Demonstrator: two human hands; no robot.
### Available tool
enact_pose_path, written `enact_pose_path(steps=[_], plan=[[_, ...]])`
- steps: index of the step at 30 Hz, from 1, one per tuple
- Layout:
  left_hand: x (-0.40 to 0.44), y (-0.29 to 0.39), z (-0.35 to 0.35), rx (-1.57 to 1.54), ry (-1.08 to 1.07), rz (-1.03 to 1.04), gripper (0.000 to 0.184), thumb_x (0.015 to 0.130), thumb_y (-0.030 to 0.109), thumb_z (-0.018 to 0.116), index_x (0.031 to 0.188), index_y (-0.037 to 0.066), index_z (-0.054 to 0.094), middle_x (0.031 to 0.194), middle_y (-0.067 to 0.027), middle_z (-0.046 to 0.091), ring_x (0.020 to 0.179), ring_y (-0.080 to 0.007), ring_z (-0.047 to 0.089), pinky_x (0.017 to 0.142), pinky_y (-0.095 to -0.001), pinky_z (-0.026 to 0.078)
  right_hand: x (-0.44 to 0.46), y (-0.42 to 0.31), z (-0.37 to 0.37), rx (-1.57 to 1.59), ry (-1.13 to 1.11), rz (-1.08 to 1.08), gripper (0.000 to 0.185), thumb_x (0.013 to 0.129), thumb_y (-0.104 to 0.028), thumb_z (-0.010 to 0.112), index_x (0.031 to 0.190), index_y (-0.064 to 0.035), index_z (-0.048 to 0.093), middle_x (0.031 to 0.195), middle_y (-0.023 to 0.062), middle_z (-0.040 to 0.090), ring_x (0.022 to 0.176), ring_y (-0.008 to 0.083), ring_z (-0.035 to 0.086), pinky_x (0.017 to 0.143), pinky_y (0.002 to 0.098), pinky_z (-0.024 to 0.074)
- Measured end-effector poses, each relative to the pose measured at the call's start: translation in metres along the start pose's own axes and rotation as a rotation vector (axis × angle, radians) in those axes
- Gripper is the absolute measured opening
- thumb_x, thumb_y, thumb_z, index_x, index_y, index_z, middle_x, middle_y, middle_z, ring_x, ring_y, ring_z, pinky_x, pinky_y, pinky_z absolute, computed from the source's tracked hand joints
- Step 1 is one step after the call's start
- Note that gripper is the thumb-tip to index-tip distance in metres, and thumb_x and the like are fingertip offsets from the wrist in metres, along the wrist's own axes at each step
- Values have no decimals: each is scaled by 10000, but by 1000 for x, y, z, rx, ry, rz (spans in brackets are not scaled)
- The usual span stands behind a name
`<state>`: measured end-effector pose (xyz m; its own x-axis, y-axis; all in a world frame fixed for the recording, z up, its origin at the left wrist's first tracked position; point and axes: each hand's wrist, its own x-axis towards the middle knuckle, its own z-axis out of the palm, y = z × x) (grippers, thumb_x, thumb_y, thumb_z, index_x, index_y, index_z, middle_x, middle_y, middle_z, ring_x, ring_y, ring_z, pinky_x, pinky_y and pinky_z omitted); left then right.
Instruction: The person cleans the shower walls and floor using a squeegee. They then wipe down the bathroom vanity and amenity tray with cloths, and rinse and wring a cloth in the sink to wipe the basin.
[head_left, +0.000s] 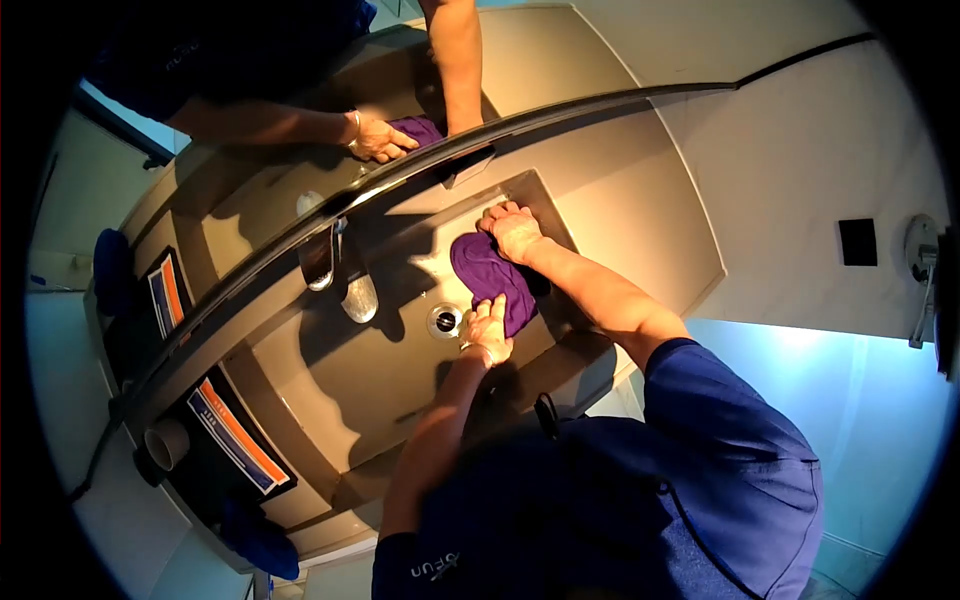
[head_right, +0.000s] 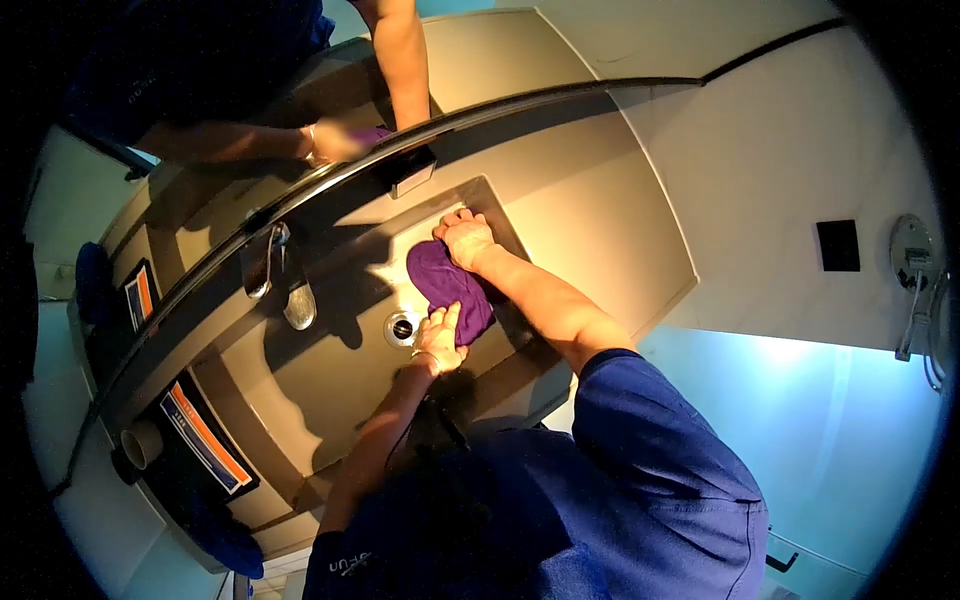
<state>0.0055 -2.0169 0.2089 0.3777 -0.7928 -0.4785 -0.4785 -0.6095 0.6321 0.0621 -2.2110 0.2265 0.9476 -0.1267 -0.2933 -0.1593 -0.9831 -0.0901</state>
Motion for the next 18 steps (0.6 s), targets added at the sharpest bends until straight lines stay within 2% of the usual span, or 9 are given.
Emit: enact_pose_path(steps=[3, 4, 6, 9, 10, 11, 14, 16, 18], plan=[[-8, -3, 20, 29, -117, 112, 806, 711, 338, 685, 1393, 179, 286, 1376, -130, 375, 1228, -378, 369, 1014, -432, 333, -27, 1, 2, -184, -158, -105, 270, 704, -132, 603, 969, -154, 651, 1075, 60, 580, 1043, 267, 518, 832, 409, 439], [-14, 7, 23, -9, -247, 106, 760, 741, 319, 653, 1392, 175, 289, 1398, -121, 360, 1272, -336, 341, 1021, -437, 319, -44, -3, -1, -216, -248, -107, 233, 748, -155, 574, 961, -126, 665, 1084, 73, 593, 1076, 262, 517, 854, 415, 434], [-14, -3, 76, -68, -257, 279, 724, 765, 297, 617, 1395, 177, 281, 1413, -106, 340, 1304, -273, 313, 1044, -431, 288, -75, -5, 4, -209, -514, -68, 253, 722, -166, 598, 957, -119, 681, 1094, 90, 619, 1078, 262, 547, 875, 417, 436], [-23, 10, 43, -194, -274, 110, 586, 728, 113, 571, 1298, 139, 440, 1288, -167, 478, 1210, -300, 441, 995, -400, 367, -93, 7, 29, -78, -778, -45, 382, 620, -120, 695, 1001, -142, 685, 1024, 89, 666, 998, 293, 610, 883, 436, 438], [-24, 8, 37, -216, -288, 54, 563, 714, 77, 562, 1268, 130, 481, 1248, -180, 516, 1180, -320, 473, 979, -394, 388, -84, 4, 11, -140, -975, -132, 393, 635, -120, 694, 1026, -145, 677, 1038, 89, 659, 997, 308, 605, 862, 428, 454], [-29, 4, 42, -348, -136, 76, 516, 676, 6, 525, 1180, 110, 561, 1117, -199, 592, 1086, -351, 542, 930, -393, 432, -69, 3, 1, -340, -1061, -400, 389, 652, -121, 679, 1040, -143, 672, 1032, 95, 657, 977, 308, 611, 830, 416, 470], [-24, 1, 48, -522, -58, 232, 501, 673, -16, 489, 1161, 73, 560, 1087, -190, 609, 1041, -340, 571, 907, -386, 447, -44, 0, -65, -382, -670, -105, 168, 755, -207, 596, 797, -78, 695, 817, 72, 682, 743, 258, 636, 695, 368, 510], [-24, 22, 42, -540, 157, 319, 487, 675, -27, 468, 1147, 53, 558, 1085, -194, 608, 1037, -345, 570, 885, -387, 457, -25, 1, -102, -211, -280, -122, 111, 682, -160, 594, 745, -111, 672, 847, 79, 681, 813, 250, 653, 628, 384, 515], [-29, 36, 32, -497, 100, 332, 482, 678, -20, 460, 1139, 67, 566, 1083, -195, 607, 1022, -357, 570, 880, -397, 456, -22, 12, -81, -470, -9, -252, 172, 740, -159, 537, 725, -96, 696, 764, 79, 671, 719, 242, 625, 673, 376, 471]])
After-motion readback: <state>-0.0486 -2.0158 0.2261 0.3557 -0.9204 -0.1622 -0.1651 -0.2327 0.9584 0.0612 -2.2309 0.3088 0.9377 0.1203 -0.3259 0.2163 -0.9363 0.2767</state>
